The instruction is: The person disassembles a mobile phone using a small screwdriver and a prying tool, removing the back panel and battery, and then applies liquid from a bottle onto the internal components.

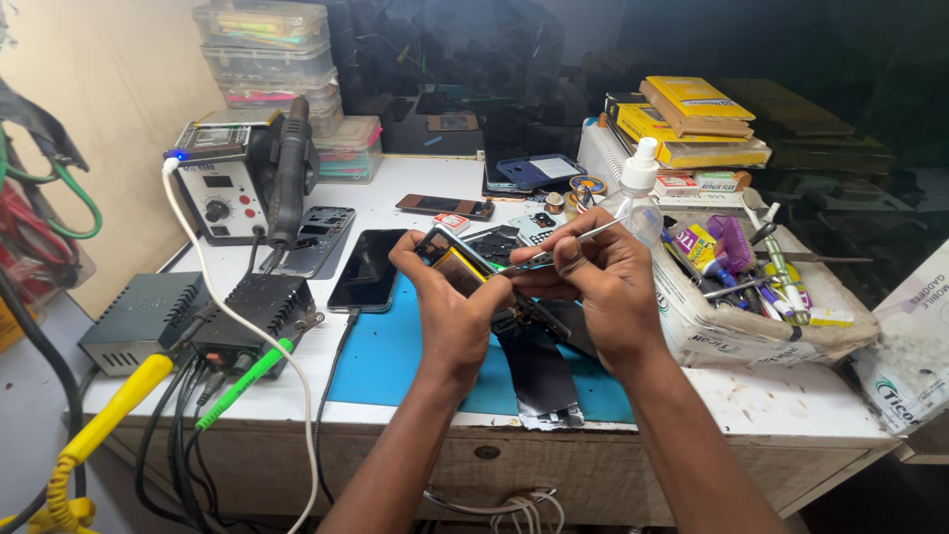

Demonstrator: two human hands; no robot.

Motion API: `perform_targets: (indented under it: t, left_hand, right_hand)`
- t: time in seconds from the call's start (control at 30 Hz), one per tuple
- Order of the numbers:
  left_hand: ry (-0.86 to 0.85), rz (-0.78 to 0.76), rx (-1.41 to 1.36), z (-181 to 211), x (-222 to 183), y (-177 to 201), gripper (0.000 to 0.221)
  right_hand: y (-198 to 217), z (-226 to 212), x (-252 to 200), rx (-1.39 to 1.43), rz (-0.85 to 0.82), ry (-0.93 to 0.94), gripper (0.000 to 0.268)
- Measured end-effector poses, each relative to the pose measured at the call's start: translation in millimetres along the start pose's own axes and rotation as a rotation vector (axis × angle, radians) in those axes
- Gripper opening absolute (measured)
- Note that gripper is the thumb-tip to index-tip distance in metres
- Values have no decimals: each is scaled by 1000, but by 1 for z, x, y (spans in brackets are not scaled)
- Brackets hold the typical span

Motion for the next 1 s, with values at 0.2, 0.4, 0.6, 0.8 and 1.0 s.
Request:
perform_targets:
  t: [0.2, 0.4, 0.6, 0.8, 1.0]
  left_hand:
    - [-76, -60, 5, 8, -4, -2, 67]
    - [37, 39, 57, -9, 4, 10, 70]
    - [74, 62, 47, -17, 3, 14, 72]
    - [-26, -60, 23, 0, 1, 0, 74]
    - [-111, -93, 91, 8, -1, -1, 81]
  right_hand:
    - [6, 6, 2, 89, 38, -60, 14]
    - [-8, -11, -14, -24, 42, 109, 15]
    - [1, -54, -46, -68, 206, 463, 10]
    - [-26, -64, -40, -257, 77, 436, 8]
    - [-46, -64, -43, -344, -7, 482, 11]
Point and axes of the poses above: each hand's wrist, its own x-axis towards the middle knuckle, its own y-axis out of the back of the hand, z = x × y, the point moved 9 cm from there along x, towards the middle knuckle, and after that the axes turned 10 degrees about -y, right-handed, at the moved point
